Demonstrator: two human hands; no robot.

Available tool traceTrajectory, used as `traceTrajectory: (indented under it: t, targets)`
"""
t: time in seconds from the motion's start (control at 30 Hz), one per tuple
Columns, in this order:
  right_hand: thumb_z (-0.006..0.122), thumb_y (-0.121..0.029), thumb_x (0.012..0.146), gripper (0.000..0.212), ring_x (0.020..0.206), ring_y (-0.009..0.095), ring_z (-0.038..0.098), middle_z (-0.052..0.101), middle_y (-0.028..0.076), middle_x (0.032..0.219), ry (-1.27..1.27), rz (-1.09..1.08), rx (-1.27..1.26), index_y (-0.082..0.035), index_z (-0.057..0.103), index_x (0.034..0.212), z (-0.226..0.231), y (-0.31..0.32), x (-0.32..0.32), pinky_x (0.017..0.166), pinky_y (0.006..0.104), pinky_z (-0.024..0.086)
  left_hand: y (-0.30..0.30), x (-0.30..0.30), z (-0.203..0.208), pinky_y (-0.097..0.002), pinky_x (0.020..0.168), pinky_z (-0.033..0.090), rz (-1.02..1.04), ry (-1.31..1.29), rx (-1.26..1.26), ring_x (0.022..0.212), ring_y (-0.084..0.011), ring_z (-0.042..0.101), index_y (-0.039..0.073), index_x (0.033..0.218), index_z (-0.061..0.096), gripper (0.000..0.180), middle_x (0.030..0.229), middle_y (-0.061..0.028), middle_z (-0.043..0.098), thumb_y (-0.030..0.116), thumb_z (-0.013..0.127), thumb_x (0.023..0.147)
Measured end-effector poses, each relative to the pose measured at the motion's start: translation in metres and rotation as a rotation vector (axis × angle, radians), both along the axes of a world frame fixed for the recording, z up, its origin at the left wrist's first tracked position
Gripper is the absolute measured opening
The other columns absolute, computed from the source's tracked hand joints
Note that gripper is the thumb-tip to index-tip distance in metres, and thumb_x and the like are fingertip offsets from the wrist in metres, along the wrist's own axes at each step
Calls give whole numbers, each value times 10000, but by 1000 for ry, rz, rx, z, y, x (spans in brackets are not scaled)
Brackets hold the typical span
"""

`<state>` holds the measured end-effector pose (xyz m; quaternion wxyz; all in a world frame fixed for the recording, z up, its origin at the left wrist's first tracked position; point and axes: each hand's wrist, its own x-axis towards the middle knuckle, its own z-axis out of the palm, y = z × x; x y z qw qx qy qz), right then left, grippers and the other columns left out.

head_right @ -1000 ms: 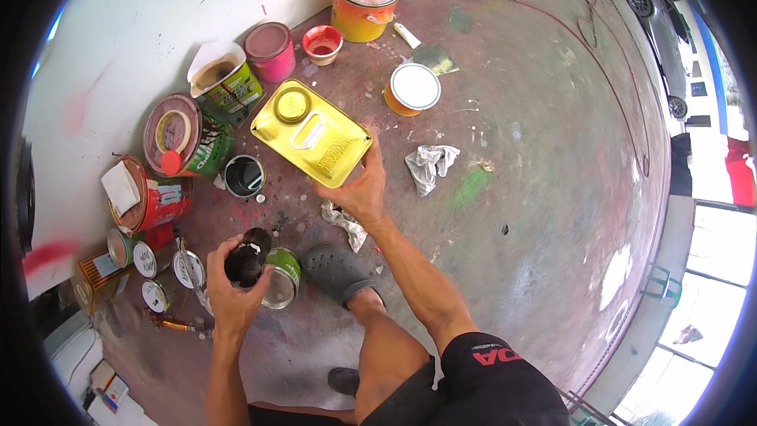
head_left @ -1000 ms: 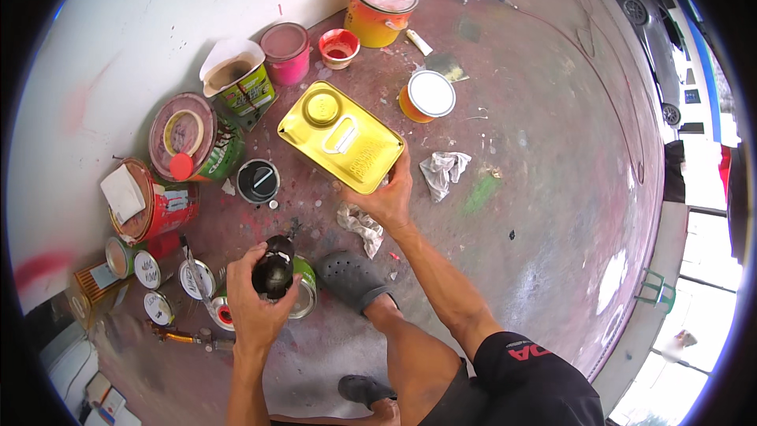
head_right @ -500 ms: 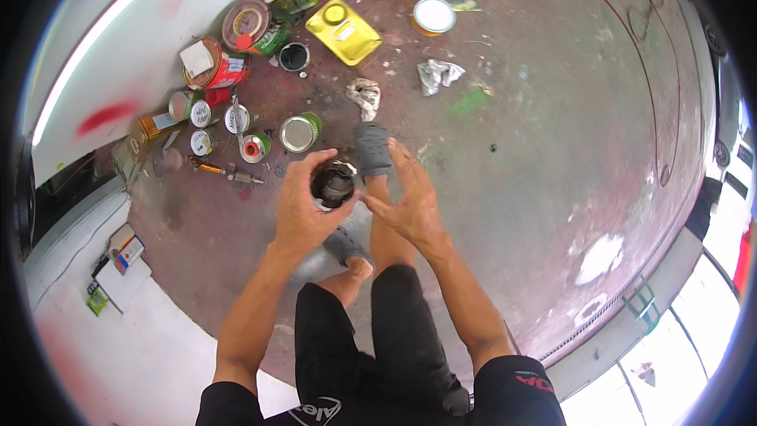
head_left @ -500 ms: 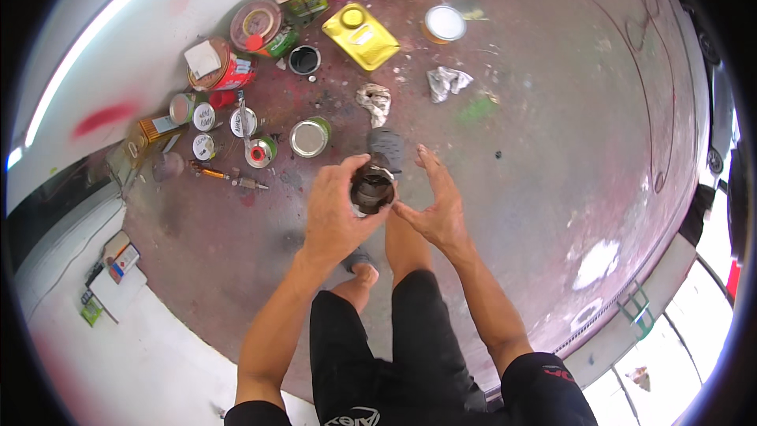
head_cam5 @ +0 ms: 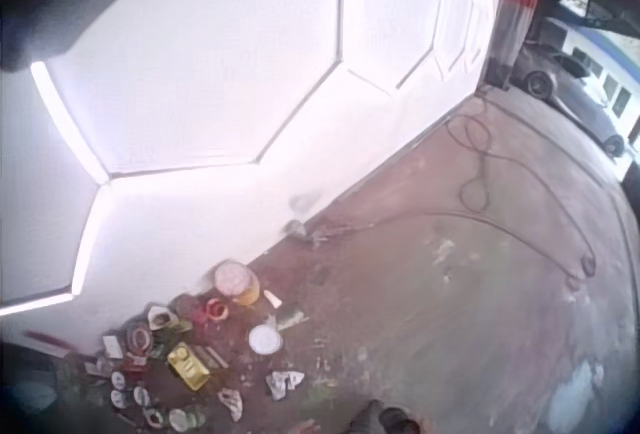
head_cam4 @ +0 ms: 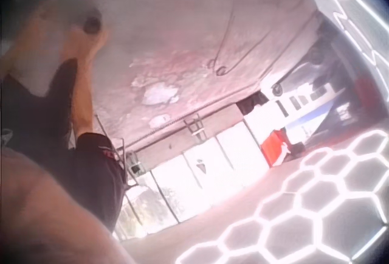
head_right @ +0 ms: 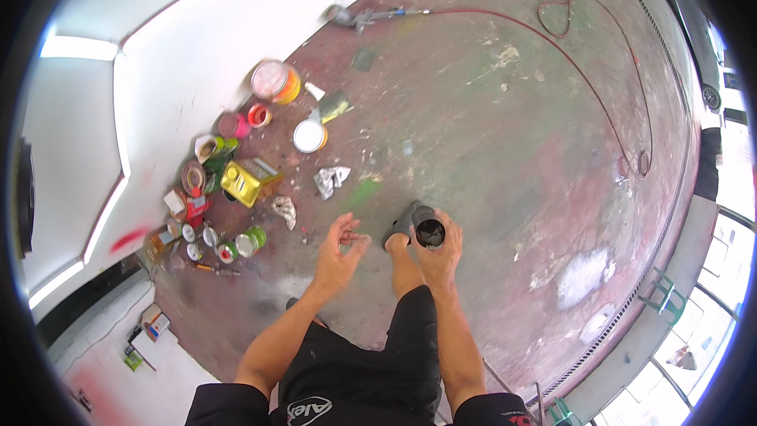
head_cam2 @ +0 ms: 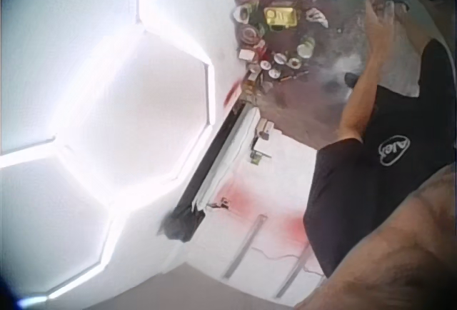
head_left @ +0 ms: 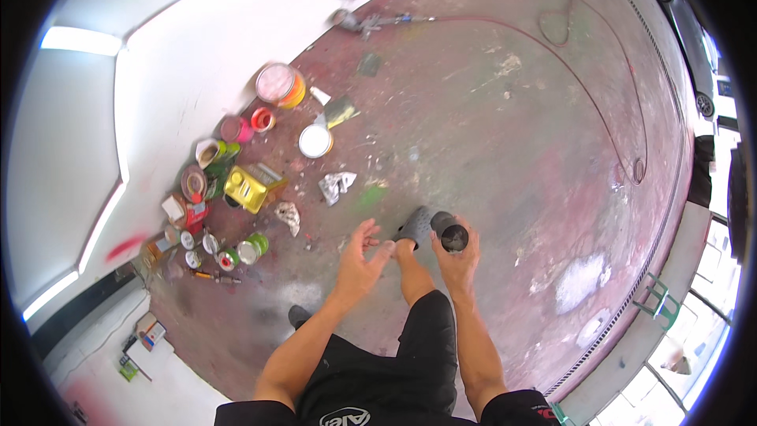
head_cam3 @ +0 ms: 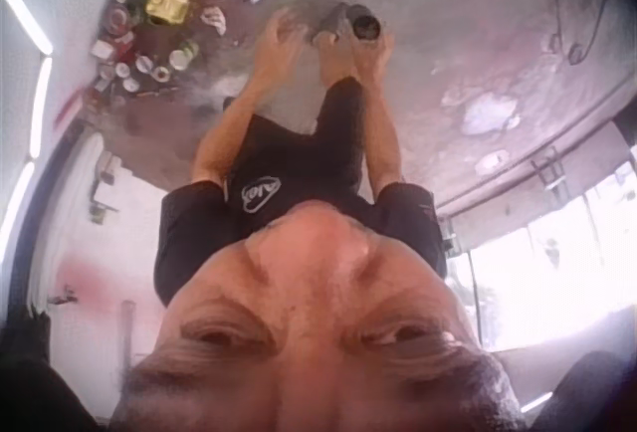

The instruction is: The person prepares paint by mixing it in a container, then uses a spray gun to apply paint to a car bumper that is masked with newspaper. The person sits on the floor while spraying the bumper.

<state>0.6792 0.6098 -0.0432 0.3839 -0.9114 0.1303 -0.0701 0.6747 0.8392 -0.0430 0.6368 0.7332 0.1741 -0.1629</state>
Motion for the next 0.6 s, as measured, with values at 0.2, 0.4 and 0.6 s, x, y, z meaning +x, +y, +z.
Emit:
traceTrajectory:
  t: [0.2,0.4,0.6]
  targets:
    - [949,-131,829,597,1157,333,699,718,160,1271,156,-172,121,-47,687,1360,15,-148,86,1006,446,560,-87,166,-65,-271,867,540,226,229,-165,978,-152,701,-6,1478,555,516,1167,-85,747,281,729,1086]
    - [919,-113,892,604,1183,282,700,699,190,1293,186,-306,227,55,645,1403,38,-224,192,1012,394,580,-105,403,-130,-365,873,566,623,345,-439,973,-185,690,5,1556,475,876,1211,-112,718,630,736,1000]
    - [872,-43,931,594,1249,265,680,681,219,1404,84,-531,165,92,603,1443,-7,-260,287,1061,381,572,-119,631,-259,-443,903,563,739,433,-366,1040,-267,675,-26,1651,361,1231,1465,-222,573,831,756,860]
